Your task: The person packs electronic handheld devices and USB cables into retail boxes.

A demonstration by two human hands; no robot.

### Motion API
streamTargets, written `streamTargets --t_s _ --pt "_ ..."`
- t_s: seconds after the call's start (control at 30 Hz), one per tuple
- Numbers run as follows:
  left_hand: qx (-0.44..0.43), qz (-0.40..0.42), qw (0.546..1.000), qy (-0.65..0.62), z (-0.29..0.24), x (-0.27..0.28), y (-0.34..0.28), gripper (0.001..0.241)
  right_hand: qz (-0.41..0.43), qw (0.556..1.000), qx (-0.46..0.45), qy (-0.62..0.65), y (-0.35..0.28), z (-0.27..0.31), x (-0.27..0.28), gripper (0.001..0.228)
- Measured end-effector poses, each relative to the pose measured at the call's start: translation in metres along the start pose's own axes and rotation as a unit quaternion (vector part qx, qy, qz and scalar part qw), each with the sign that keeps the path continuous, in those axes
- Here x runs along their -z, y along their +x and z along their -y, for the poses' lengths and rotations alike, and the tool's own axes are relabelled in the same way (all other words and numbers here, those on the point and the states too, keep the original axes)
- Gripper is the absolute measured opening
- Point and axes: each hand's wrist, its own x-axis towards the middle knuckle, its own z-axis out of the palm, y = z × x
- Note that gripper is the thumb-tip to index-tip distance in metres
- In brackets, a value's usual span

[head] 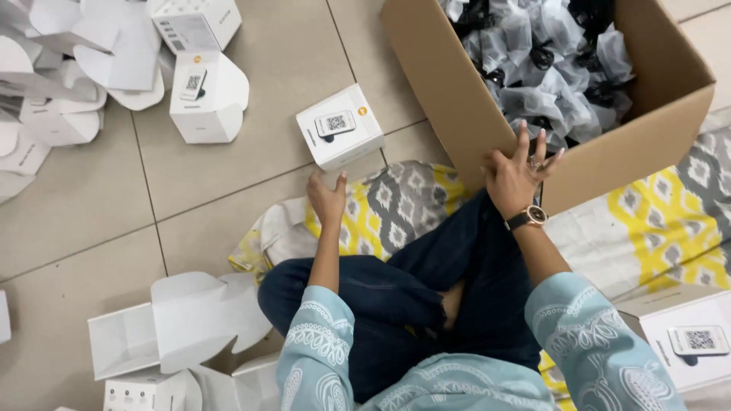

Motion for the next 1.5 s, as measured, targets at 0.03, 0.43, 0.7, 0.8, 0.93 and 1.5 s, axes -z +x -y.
streamTargets --t_s 0.03,0.43,0.7,0.8,0.93,1.5 --pt "-0.007 -0.004 1.000 -0.005 0.021 -0.014 0.012 0.076 -0.009 1.000 -0.002 -0.001 0.003 0.004 -0.005 0.026" --pt "0.253 0.072 0.957 -0.124 0.035 -0.083 0.073 0.101 0.106 0.975 -0.056 -0.190 0.029 0.007 -0.042 0.038" --pt "0.291 0.161 0.943 -0.031 -0.037 -0.010 0.018 0.092 0.056 0.991 -0.034 -0.113 0.024 0.020 -0.030 0.056" --pt "0.211 0.067 0.974 -0.053 -0.010 -0.031 0.013 0.116 0.036 0.999 -0.028 -0.003 0.015 0.034 -0.040 0.068" --pt "0.309 0.090 0.942 -0.099 -0.035 0.001 0.065 0.142 0.049 0.993 0.012 0.104 0.014 0.070 -0.061 0.076" --pt "0.101 0.287 0.952 -0.016 -0.002 0.003 0.142 0.143 0.432 0.671 -0.237 0.554 0.032 0.149 -0.157 0.081"
